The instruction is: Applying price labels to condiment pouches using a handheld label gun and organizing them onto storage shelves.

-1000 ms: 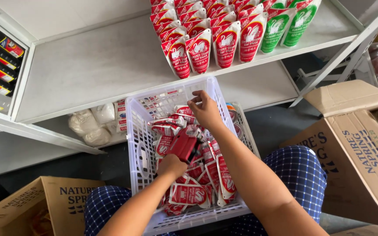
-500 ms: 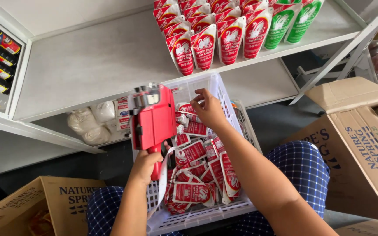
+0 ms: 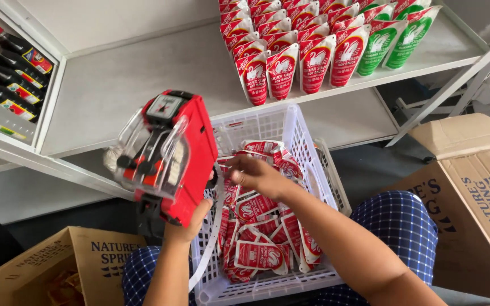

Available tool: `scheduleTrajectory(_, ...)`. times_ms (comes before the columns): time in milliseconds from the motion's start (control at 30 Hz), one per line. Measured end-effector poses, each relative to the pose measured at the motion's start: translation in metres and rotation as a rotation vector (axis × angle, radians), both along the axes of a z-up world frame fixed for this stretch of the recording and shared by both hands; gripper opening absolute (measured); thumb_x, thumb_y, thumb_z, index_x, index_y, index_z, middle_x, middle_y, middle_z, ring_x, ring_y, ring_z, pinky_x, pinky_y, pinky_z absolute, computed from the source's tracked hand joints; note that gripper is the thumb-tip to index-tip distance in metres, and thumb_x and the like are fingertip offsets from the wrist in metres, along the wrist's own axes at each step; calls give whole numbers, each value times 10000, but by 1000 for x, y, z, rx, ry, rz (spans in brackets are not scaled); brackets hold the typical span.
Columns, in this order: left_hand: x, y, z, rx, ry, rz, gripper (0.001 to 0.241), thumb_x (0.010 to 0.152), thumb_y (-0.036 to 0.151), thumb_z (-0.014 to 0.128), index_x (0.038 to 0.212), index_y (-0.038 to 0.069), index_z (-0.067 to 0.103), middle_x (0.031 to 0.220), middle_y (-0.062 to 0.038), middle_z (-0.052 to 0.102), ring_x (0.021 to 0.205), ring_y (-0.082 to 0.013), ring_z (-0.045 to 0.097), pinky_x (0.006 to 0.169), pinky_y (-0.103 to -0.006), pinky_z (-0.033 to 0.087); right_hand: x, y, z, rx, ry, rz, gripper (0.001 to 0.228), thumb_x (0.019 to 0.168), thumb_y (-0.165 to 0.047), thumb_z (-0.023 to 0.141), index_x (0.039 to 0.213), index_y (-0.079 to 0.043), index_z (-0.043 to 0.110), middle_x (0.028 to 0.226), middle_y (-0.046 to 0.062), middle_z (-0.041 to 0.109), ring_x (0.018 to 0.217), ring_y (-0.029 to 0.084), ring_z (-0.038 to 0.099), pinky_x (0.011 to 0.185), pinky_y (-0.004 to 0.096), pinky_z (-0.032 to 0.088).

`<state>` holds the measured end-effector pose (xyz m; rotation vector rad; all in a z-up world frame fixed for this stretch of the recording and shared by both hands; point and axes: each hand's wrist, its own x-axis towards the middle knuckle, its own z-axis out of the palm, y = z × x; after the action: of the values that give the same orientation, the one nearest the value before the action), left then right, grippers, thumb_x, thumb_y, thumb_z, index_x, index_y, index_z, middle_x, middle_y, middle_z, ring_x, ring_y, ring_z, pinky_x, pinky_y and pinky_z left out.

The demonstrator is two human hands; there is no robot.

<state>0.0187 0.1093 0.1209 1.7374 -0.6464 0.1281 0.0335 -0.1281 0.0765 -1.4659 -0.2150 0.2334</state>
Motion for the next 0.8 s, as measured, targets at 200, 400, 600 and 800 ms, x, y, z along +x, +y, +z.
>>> scheduleTrajectory(200,-22,-11,42,-139,158,-46,509,776,-36,630,1284,-9,629,1256,-113,692,1139,-220,645,925,-333,502,-18,31,-8,-170,-319,6,339,948,-307,731,1142,-39,660,932,59,707,830,163,651,774,336,550)
scheduleTrajectory(400,-49,-11,80,-492,279,-162,543,750,-50,540,1293,-47,553,1210,-149,609,1223,-292,601,1149,-445,445,-40,59,13,-481,-655,-42,179,912,-195,746,893,-23,701,797,183,676,734,356,678,661,451,530)
scheduleTrajectory(600,-69,10,126,-613,227,-128,592,752,-73,515,1343,-50,492,1243,-170,537,1254,-315,553,1214,-522,404,-75,125,23,-585,-582,8,129,907,-174,684,917,-46,701,787,179,691,703,388,692,639,480,563)
scheduleTrajectory(800,-101,38,182,-586,98,-28,563,777,-84,491,1339,-54,497,1351,-153,506,1296,-297,543,1254,-559,407,-137,218,14,-734,-536,444,298,997,-297,593,999,-21,706,902,223,727,797,401,726,691,513,590)
